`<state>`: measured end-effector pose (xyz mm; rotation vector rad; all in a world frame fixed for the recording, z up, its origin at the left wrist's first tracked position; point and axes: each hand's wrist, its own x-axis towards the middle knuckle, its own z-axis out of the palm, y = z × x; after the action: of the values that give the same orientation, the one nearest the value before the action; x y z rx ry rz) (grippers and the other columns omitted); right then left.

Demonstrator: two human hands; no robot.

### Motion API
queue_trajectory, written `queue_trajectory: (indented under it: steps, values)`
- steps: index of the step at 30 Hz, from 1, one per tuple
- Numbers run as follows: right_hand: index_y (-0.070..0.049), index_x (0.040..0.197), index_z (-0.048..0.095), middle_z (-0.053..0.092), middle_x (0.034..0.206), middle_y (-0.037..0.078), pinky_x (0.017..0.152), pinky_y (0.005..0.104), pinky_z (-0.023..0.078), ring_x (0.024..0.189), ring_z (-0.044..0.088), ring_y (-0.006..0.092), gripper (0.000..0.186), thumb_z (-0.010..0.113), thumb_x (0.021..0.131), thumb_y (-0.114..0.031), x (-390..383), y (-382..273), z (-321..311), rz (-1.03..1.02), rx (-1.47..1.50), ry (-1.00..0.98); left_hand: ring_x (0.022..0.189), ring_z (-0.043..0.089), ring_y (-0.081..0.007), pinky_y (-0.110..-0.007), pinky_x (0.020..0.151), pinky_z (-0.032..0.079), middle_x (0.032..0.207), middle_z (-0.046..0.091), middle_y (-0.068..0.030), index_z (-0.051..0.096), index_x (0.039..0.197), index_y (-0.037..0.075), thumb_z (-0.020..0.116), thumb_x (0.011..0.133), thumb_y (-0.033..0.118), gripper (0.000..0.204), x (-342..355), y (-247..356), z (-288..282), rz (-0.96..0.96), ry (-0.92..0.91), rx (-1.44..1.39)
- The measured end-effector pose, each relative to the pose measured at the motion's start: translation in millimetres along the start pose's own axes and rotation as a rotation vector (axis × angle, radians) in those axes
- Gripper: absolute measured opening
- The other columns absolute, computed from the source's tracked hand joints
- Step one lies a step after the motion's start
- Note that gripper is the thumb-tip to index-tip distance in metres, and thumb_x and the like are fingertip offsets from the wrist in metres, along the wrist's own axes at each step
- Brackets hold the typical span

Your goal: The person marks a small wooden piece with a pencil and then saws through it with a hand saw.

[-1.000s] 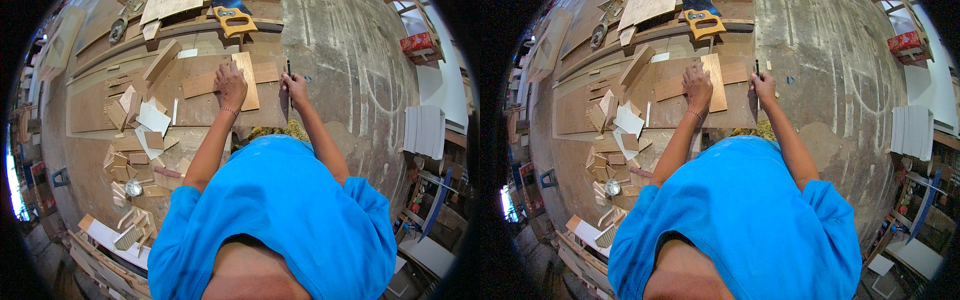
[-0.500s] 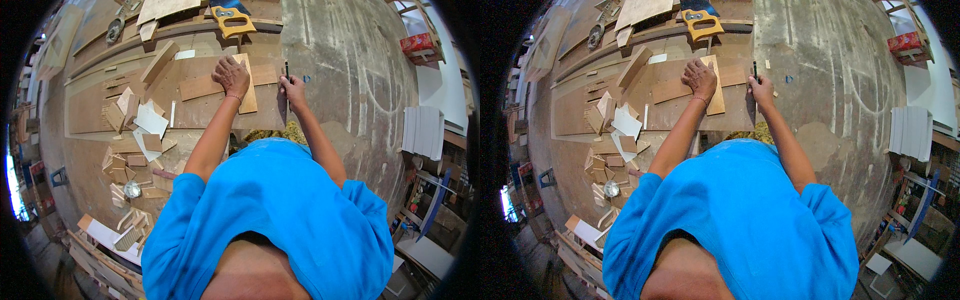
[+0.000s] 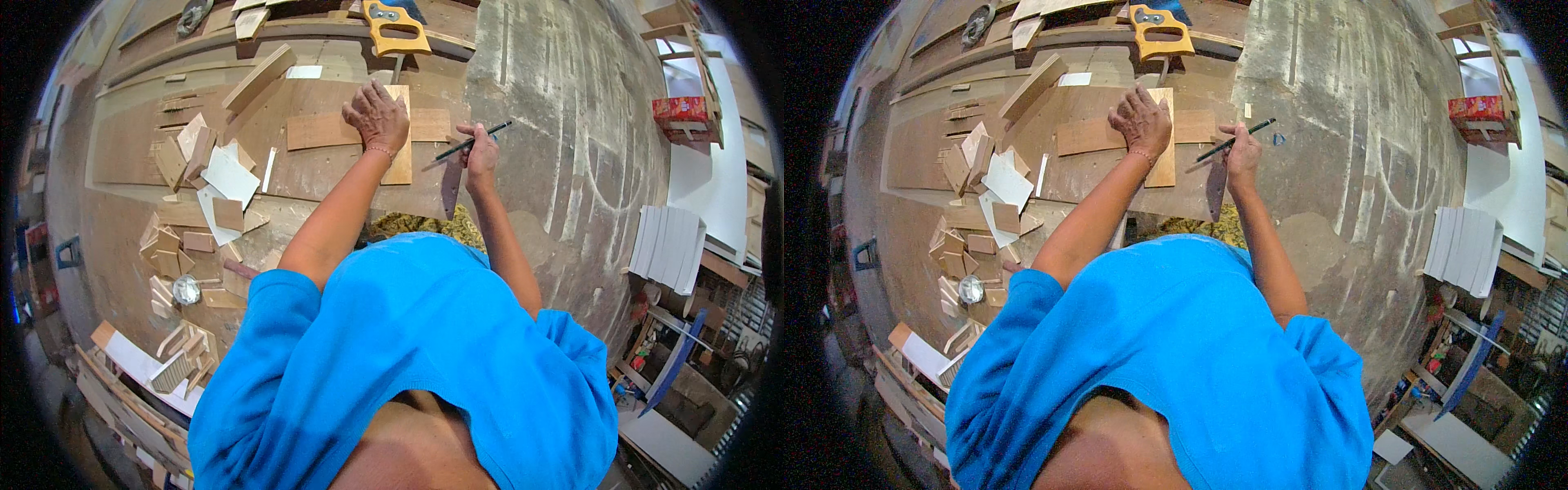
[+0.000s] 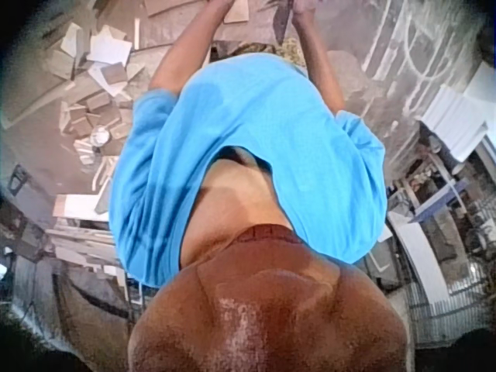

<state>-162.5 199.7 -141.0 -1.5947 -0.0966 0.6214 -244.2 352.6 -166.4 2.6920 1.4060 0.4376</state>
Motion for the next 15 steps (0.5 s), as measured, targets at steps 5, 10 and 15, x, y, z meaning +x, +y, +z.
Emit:
queue_trajectory:
  steps: [5,10,15]
  values:
    - [-0.002,0.071,0.061,0.052,0.053,0.0,0.042,0.0207,0.034,0.045,0.046,0.0067,0.031,0.054,0.087,-0.029,-9.5,-0.8,9.1,-0.019,0.06,0.013,0.112,0.032,-0.0279,-0.054,0.092,0.022,0.116,0.038,-0.0159,0.036,0.122,-0.005,0.05,0.081,0.038,0.061,-0.1,-0.5,2.1,0.001,0.035,0.009]
    - [-0.003,0.071,0.056,0.056,0.059,0.002,0.043,0.0199,0.036,0.048,0.048,0.0065,0.017,0.067,0.078,-0.014,-11.1,-2.5,12.5,-0.173,-0.13,0.021,0.113,0.031,-0.028,-0.055,0.092,0.021,0.116,0.038,-0.0158,0.037,0.122,-0.004,0.05,0.081,0.038,0.06,0.4,-1.7,5.9,-0.02,0.018,0.013]
    - [0.0,0.08,0.057,0.057,0.063,0.004,0.044,0.0207,0.039,0.051,0.051,0.0077,0.011,0.062,0.08,-0.01,-8.9,-2.1,12.1,-0.198,-0.043,0.094,0.116,0.029,-0.0279,-0.056,0.092,0.02,0.117,0.037,-0.0155,0.038,0.121,-0.002,0.05,0.081,0.039,0.059,0.4,-0.1,6.7,-0.017,0.035,0.041]
